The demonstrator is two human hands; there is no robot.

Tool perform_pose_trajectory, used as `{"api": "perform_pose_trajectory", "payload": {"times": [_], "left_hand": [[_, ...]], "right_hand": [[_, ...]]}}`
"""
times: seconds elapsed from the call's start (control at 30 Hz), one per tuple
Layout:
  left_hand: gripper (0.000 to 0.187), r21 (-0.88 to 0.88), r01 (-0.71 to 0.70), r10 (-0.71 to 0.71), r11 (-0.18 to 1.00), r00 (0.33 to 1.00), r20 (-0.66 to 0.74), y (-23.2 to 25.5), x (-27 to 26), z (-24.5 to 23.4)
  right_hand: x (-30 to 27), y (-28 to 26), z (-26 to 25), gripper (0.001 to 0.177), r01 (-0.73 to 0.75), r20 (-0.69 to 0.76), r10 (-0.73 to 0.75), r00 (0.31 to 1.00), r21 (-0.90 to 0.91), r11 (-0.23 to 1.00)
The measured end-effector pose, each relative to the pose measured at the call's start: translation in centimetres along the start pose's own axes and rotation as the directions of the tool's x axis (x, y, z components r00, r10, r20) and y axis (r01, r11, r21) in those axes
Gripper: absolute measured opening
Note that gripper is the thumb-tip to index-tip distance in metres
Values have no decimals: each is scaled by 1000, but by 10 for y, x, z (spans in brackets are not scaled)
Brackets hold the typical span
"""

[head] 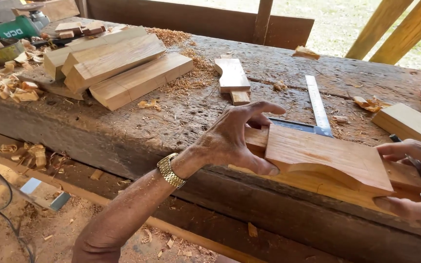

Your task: Measuring and marking dimensions on wood pieces using a try square and a pen.

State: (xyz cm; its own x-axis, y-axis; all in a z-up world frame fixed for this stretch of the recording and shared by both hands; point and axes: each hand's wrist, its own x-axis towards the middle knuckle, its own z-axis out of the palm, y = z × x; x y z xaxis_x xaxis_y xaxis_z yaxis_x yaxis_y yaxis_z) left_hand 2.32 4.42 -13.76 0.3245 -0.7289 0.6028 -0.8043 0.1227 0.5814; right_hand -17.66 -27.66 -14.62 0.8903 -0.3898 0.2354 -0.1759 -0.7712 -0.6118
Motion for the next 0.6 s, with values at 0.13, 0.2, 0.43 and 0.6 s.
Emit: {"api": "perform_pose_trajectory", "payload": {"times": [0.13, 0.2, 0.43, 0.6], "left_hand": [[96, -73, -61, 62, 995, 998, 12, 0, -1, -1], [96, -89, -82, 86, 993, 995, 40, -4, 3, 2], [104, -138, -178, 189, 974, 980, 69, -17, 9, 6], [88, -175, -111, 124, 978, 990, 67, -11, 7, 9]], "right_hand": [[-3, -19, -7, 110, -108, 57, 115, 992, -126, 986], [-1, -5, -12, 113, -174, 50, 187, 981, -190, 966], [1, 37, -21, 124, 494, 73, -506, 860, 135, 859], [-8, 22, -19, 102, 400, 38, -407, 913, 126, 908]]}}
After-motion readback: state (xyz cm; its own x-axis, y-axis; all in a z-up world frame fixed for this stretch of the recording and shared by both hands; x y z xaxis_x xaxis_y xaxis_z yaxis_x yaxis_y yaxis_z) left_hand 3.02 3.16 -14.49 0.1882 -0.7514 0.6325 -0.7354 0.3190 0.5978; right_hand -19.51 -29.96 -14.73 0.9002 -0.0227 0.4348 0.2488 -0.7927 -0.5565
